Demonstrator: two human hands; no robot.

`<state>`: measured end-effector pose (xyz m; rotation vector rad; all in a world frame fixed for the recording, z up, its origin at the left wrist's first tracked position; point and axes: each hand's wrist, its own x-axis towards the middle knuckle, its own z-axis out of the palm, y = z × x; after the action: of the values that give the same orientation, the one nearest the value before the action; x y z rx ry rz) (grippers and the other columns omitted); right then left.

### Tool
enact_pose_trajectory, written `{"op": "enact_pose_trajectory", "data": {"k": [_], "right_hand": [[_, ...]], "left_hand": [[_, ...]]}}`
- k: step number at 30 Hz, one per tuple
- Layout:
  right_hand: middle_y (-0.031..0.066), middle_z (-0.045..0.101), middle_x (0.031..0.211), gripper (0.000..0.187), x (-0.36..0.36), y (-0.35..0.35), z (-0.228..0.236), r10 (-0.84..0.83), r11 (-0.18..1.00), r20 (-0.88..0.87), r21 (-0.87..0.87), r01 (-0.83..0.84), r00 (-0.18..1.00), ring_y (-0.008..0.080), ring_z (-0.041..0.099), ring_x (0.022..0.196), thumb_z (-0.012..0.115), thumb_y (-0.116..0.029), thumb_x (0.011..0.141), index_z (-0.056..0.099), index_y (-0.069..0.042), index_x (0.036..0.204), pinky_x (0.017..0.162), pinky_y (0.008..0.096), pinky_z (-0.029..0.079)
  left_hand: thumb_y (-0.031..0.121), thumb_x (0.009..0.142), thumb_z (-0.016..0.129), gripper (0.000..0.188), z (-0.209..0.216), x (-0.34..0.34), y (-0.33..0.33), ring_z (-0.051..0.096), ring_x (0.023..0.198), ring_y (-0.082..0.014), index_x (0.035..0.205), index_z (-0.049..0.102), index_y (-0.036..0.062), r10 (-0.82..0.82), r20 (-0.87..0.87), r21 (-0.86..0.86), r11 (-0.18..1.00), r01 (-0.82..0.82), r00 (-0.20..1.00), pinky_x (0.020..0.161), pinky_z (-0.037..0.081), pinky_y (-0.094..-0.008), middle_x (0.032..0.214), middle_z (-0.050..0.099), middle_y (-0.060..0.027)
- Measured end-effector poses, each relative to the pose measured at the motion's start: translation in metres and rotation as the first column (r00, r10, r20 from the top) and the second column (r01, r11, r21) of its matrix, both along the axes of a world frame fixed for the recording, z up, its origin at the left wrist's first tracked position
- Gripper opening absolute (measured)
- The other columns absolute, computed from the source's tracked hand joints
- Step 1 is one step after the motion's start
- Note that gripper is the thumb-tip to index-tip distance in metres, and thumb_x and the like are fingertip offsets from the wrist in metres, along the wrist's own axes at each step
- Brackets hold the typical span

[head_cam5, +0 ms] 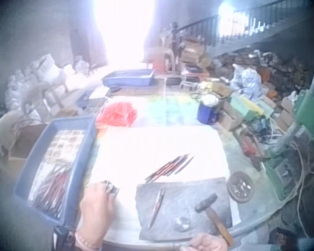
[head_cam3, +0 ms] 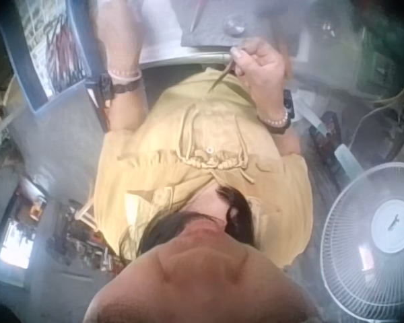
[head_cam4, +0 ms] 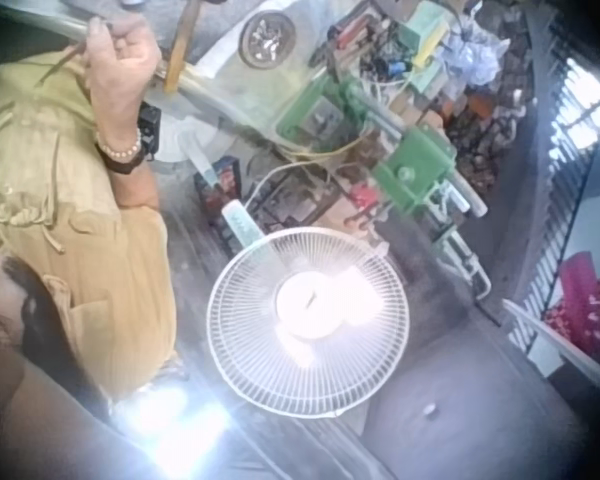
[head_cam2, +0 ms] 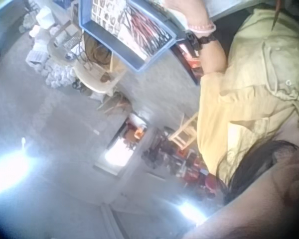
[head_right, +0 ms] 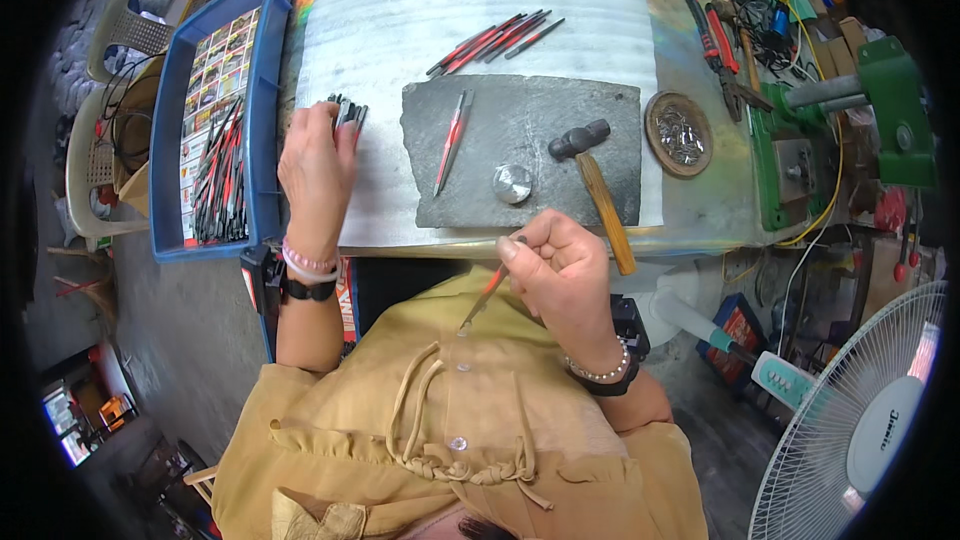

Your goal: The person repeatedly picks up small metal pins with red markings, places them on a metal anvil, and strikes them with a hammer. They occasionally inspect the pins and place them into a blue bin. The person continues this repetitive process throughout the clip.

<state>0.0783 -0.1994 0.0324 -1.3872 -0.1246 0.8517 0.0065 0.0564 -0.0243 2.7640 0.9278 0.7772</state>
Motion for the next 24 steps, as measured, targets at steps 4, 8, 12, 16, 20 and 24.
{"op": "enact_pose_trajectory", "data": {"k": [4, 8, 12, 16, 20, 24], "right_hand": [[0.0021, 0.055, 0.060, 0.010, -0.001, 0.000, 0.000, 0.022, 1.000, 0.005, 0.006, -0.022, 1.000, 0.0027, 0.040, 0.042, 0.063, -0.006, 0.090, 0.056, -0.002, 0.083, 0.038, 0.0177, 0.029], [0.0025, 0.055, 0.061, 0.011, -0.004, 0.000, -0.001, 0.052, 0.998, 0.013, 0.047, -0.052, 0.999, 0.0029, 0.040, 0.043, 0.064, -0.007, 0.090, 0.056, -0.002, 0.084, 0.039, 0.0177, 0.030], [-0.0003, 0.055, 0.064, 0.011, -0.002, -0.006, 0.000, 0.079, 0.994, 0.027, 0.074, -0.081, 0.997, 0.0010, 0.043, 0.049, 0.063, -0.007, 0.092, 0.055, -0.002, 0.087, 0.043, 0.0171, 0.032], [-0.0017, 0.055, 0.067, 0.012, 0.000, -0.008, 0.001, 0.102, 0.991, 0.023, 0.089, -0.104, 0.994, -0.0002, 0.045, 0.053, 0.064, -0.008, 0.093, 0.055, -0.002, 0.088, 0.045, 0.0162, 0.033], [-0.0015, 0.057, 0.071, 0.010, 0.001, -0.006, 0.003, 0.071, 0.987, 0.050, 0.141, -0.077, 0.996, -0.0009, 0.046, 0.056, 0.064, -0.006, 0.092, 0.056, -0.002, 0.089, 0.047, 0.0158, 0.034], [0.0013, 0.057, 0.067, 0.009, 0.000, 0.000, 0.007, -0.008, 0.990, 0.144, 0.141, -0.013, 0.990, 0.0010, 0.045, 0.050, 0.063, -0.005, 0.092, 0.056, -0.001, 0.089, 0.043, 0.0163, 0.032]], "left_hand": [[0.017, 0.081, 0.073, 0.022, 0.010, 0.021, -0.043, 0.063, 0.076, -0.0367, 0.095, 0.061, 0.0048, -0.270, 0.159, -0.322, 0.895, 0.309, 0.950, 0.066, 0.051, -0.0433, 0.089, 0.062, -0.0168], [0.018, 0.079, 0.074, 0.024, 0.016, 0.050, -0.064, 0.062, 0.073, -0.0378, 0.085, 0.056, 0.0033, -0.313, 0.059, -0.349, 0.883, 0.313, 0.948, 0.063, 0.049, -0.0466, 0.084, 0.060, -0.0176], [0.017, 0.079, 0.074, 0.024, 0.019, 0.058, -0.063, 0.062, 0.073, -0.0383, 0.083, 0.055, 0.0030, -0.337, 0.043, -0.356, 0.874, 0.329, 0.941, 0.063, 0.049, -0.0466, 0.080, 0.061, -0.0174], [0.014, 0.080, 0.074, 0.023, 0.028, 0.050, -0.067, 0.063, 0.069, -0.0330, 0.082, 0.055, 0.0014, -0.276, 0.136, -0.474, 0.825, 0.307, 0.951, 0.059, 0.049, -0.0409, 0.077, 0.063, -0.0159], [0.008, 0.082, 0.076, 0.021, 0.049, 0.020, -0.076, 0.063, 0.065, -0.0135, 0.082, 0.055, 0.0004, -0.205, 0.362, -0.803, 0.427, 0.416, 0.909, 0.056, 0.048, -0.0275, 0.074, 0.064, -0.0080], [0.006, 0.085, 0.075, 0.021, 0.064, -0.009, -0.088, 0.060, 0.075, -0.0050, 0.095, 0.058, -0.0006, -0.020, 0.490, -0.859, -0.179, 0.479, 0.872, 0.066, 0.050, -0.0206, 0.081, 0.062, 0.0003]]}}
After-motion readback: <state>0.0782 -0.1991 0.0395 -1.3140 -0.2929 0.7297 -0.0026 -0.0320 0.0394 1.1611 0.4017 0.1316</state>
